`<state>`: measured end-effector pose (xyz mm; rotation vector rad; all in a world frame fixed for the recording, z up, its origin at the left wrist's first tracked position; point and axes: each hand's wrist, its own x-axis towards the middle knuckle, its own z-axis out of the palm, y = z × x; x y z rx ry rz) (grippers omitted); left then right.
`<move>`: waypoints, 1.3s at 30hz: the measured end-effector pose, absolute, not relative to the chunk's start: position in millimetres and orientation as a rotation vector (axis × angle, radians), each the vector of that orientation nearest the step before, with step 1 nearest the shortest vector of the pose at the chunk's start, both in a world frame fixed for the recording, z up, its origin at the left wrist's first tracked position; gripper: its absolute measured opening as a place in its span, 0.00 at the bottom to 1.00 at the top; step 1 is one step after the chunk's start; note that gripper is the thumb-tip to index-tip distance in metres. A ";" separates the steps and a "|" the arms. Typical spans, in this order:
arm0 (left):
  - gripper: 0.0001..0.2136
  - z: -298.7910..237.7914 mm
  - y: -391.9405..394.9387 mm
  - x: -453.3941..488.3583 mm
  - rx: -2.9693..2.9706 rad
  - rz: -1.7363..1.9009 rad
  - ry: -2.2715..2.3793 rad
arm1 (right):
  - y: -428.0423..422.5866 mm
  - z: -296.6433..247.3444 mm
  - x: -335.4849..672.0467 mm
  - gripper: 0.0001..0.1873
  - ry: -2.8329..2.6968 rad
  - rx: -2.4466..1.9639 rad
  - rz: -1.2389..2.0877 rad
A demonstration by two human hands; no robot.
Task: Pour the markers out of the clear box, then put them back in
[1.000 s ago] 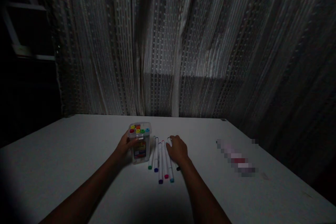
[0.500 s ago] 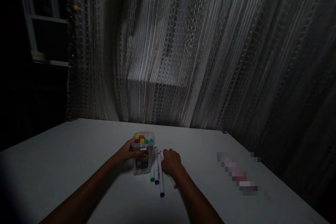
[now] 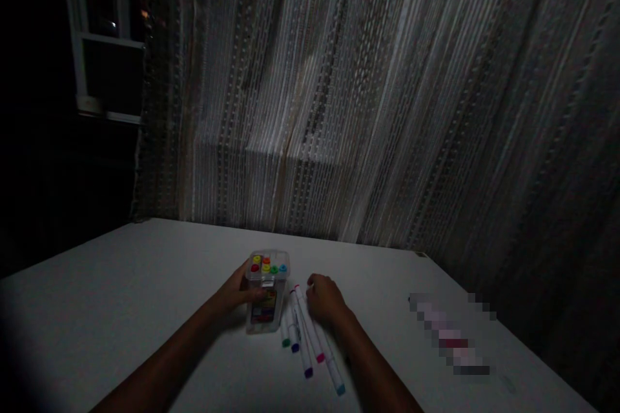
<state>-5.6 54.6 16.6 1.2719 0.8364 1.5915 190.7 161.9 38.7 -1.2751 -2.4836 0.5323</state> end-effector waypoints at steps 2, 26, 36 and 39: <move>0.27 16.0 56.1 -8.3 1.243 1.554 0.768 | 155.3 54.4 187.4 0.26 -2.395 -1.063 0.799; 0.58 24.2 48.6 -13.8 1.277 1.686 0.862 | 119.5 32.2 179.2 0.20 -2.678 -1.331 0.118; 0.46 21.7 48.0 -14.9 1.307 1.713 0.849 | 114.8 26.0 155.5 0.23 -2.811 -1.333 -0.171; 0.42 18.7 50.0 -14.9 1.305 1.719 0.876 | 121.9 25.1 156.5 0.18 -2.757 -1.386 -0.098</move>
